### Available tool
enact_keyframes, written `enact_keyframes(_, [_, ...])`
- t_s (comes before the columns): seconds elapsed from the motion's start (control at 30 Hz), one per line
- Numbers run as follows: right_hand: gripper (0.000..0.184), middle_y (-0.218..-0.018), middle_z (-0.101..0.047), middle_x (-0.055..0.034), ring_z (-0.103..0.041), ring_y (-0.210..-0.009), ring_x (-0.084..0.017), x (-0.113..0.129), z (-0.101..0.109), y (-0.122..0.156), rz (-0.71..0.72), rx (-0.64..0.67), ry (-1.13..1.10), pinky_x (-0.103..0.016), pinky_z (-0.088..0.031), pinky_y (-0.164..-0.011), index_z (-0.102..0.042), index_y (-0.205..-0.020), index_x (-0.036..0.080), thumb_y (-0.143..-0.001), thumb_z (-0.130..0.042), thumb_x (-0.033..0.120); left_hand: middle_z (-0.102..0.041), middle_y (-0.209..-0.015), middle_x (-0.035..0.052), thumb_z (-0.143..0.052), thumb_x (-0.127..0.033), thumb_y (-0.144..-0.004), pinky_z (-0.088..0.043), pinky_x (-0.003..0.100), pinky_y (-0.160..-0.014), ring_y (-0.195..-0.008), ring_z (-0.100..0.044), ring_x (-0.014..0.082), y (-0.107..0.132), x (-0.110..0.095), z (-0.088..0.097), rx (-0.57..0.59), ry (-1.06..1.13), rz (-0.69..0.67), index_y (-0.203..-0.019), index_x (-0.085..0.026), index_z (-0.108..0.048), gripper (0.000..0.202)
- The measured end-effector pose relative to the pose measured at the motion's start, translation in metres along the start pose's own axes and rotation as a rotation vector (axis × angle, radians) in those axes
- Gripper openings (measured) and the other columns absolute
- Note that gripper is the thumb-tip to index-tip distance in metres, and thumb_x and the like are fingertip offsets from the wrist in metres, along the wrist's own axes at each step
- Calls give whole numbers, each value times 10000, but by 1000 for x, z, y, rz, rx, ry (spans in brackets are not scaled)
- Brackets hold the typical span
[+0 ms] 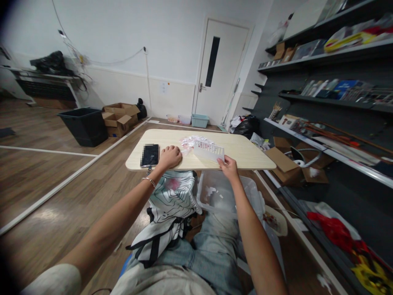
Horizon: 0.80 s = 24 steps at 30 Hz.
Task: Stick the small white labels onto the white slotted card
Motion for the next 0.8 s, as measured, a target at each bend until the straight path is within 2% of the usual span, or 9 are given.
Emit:
enact_keyframes(0.13, [574, -692, -706, -43, -653, -670, -222, 3, 1, 0, 43, 53, 39, -328, -567, -590, -770, -841, 162, -699, -832, 715, -607, -1465, 210, -351, -379, -1053, -381, 521, -1122, -1364, -522, 370, 0, 0, 0, 5, -3, 6, -1359, -160, -625, 466])
enact_keyframes(0.27, [582, -823, -791, -81, -731, -802, -280, 2, 1, 0, 71, 48, 6, -392, -623, -735, -796, -842, 175, -678, -849, 731, -610, -1461, 212, -347, -382, -1057, -382, 516, -1121, -1360, -527, 369, 0, 0, 0, 2, -8, 3, -1354, -153, -627, 468])
enact_keyframes(0.37, [592, -872, -818, -92, -752, -826, -297, -2, 1, -1, 66, 36, -24, -434, -634, -806, -812, -843, 177, -651, -871, 733, -614, -1452, 213, -343, -376, -1058, -388, 514, -1114, -1350, -535, 366, 0, 0, 0, -1, -11, -1, -1344, -151, -630, 464])
enact_keyframes(0.63, [526, -922, -828, -100, -767, -855, -304, -5, 2, -1, 50, 68, -40, -465, -633, -856, -832, -876, 171, -681, -891, 656, -617, -1439, 204, -359, -379, -1055, -384, 510, -1113, -1347, -535, 358, -2, 1, -2, -11, -1, 2, -1336, -164, -631, 447])
enact_keyframes(0.8, [497, -909, -821, -93, -754, -853, -297, 1, 2, 3, 40, 70, -54, -435, -639, -789, -832, -900, 167, -689, -891, 613, -623, -1432, 204, -350, -376, -1054, -387, 513, -1111, -1343, -540, 361, -2, 1, -2, -12, -9, 0, -1331, -166, -635, 450])
Point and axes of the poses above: each hand's wrist, its own y-axis away from the middle knuckle, its own z-axis out of the back of the hand, x = y × z, the point moved 2 cm from there along -y, towards the middle knuckle
